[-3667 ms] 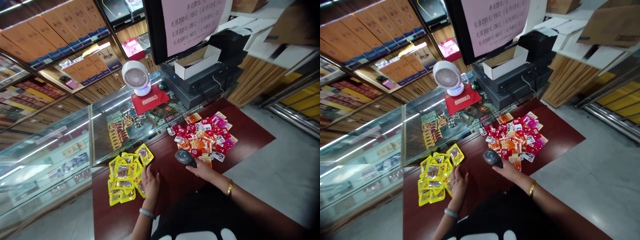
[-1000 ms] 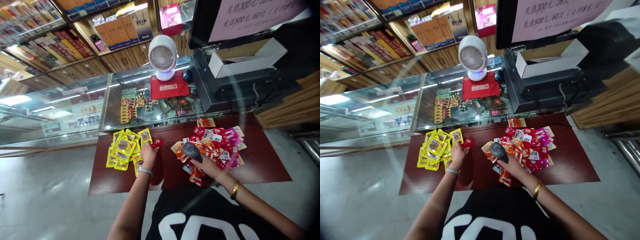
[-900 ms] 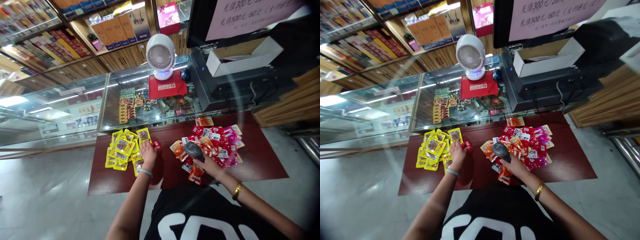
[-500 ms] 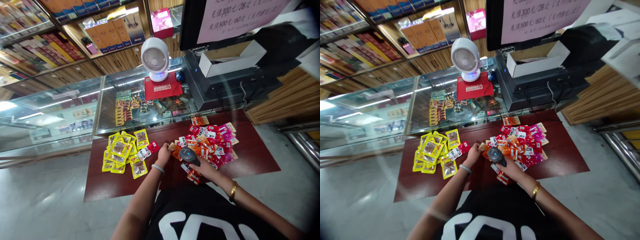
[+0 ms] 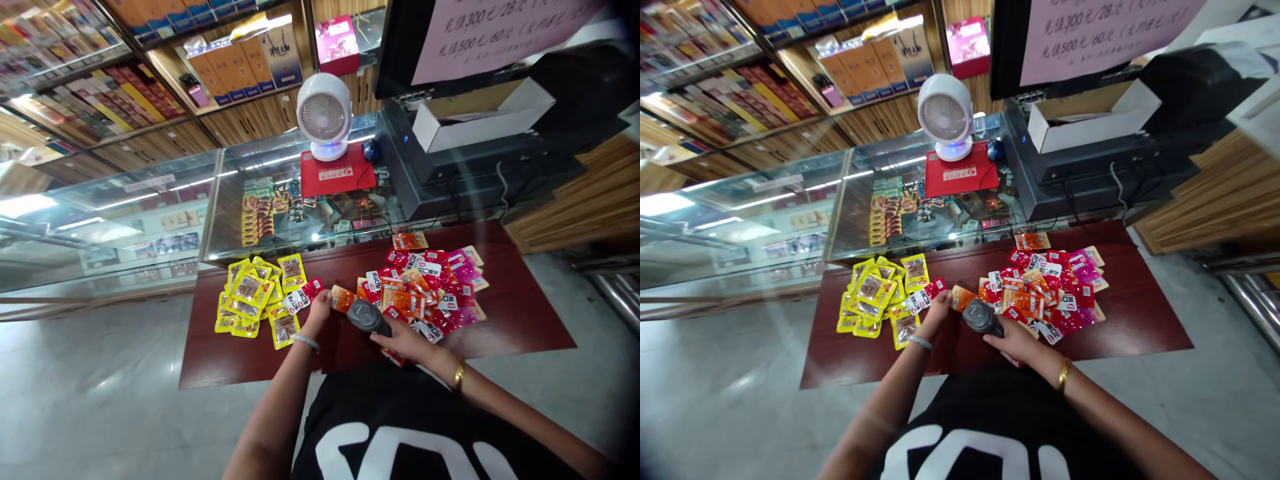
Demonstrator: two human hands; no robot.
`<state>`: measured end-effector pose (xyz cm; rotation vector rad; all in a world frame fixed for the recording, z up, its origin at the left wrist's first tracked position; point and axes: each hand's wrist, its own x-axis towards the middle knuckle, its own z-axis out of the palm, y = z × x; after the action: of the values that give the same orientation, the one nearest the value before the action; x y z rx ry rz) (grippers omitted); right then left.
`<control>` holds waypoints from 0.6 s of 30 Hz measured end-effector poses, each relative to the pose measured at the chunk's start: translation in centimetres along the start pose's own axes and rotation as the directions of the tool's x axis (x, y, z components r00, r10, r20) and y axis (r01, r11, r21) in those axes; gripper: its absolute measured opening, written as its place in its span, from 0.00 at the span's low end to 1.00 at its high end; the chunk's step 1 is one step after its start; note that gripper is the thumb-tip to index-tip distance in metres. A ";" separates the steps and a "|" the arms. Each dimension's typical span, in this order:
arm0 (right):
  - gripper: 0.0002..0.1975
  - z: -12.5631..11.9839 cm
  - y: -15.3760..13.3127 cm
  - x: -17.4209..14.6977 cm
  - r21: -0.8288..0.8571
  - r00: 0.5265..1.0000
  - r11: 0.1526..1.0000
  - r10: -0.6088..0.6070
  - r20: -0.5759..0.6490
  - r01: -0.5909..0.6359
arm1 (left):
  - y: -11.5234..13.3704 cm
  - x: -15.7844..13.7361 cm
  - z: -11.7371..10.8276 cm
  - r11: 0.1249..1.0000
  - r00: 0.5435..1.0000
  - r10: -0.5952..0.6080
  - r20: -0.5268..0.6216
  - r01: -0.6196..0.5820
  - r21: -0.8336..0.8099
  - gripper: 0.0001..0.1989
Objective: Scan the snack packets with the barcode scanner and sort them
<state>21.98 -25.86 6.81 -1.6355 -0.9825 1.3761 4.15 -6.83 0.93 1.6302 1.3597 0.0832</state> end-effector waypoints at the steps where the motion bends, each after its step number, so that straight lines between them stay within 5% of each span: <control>1: 0.23 0.0 0.0 -0.1 -0.001 1.000 1.000 -0.001 -0.002 0.001 | -0.3 -0.2 -1.3 1.000 0.999 -0.013 -0.032 0.013 0.014 0.12; 5: 0.20 -0.5 0.6 -0.5 -0.013 0.999 0.999 0.035 -0.040 -0.036 | -0.7 -0.9 -6.1 0.989 0.948 -0.025 -0.318 0.070 0.130 0.16; 7: 0.20 -0.9 1.1 -0.8 -0.021 0.995 0.997 0.068 -0.074 -0.070 | 0.0 -0.7 -6.3 0.974 0.913 0.042 -0.406 0.054 0.222 0.18; 10: 0.22 -1.5 1.8 -1.2 -0.037 0.985 0.992 0.112 -0.134 -0.118 | 2.0 0.3 -2.5 0.976 0.986 0.090 -0.137 -0.060 0.210 0.14; 12: 0.23 -1.7 2.0 -1.4 -0.042 0.979 0.990 0.126 -0.159 -0.134 | 3.4 1.0 1.5 0.995 0.997 0.006 0.073 -0.013 0.097 0.14; 15: 0.23 -2.0 1.9 -1.7 -0.043 0.976 0.989 0.130 -0.175 -0.139 | 4.7 1.8 6.3 0.996 0.987 -0.068 0.145 0.058 0.072 0.14; 18: 0.22 -2.2 1.4 -1.9 -0.052 0.969 0.987 0.137 -0.204 -0.151 | 4.7 2.0 8.0 0.994 0.983 -0.095 0.156 0.086 0.064 0.13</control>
<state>24.05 -28.30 6.51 -1.8867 -0.8137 1.2536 12.98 -9.73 -0.98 1.5843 1.3209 -0.1380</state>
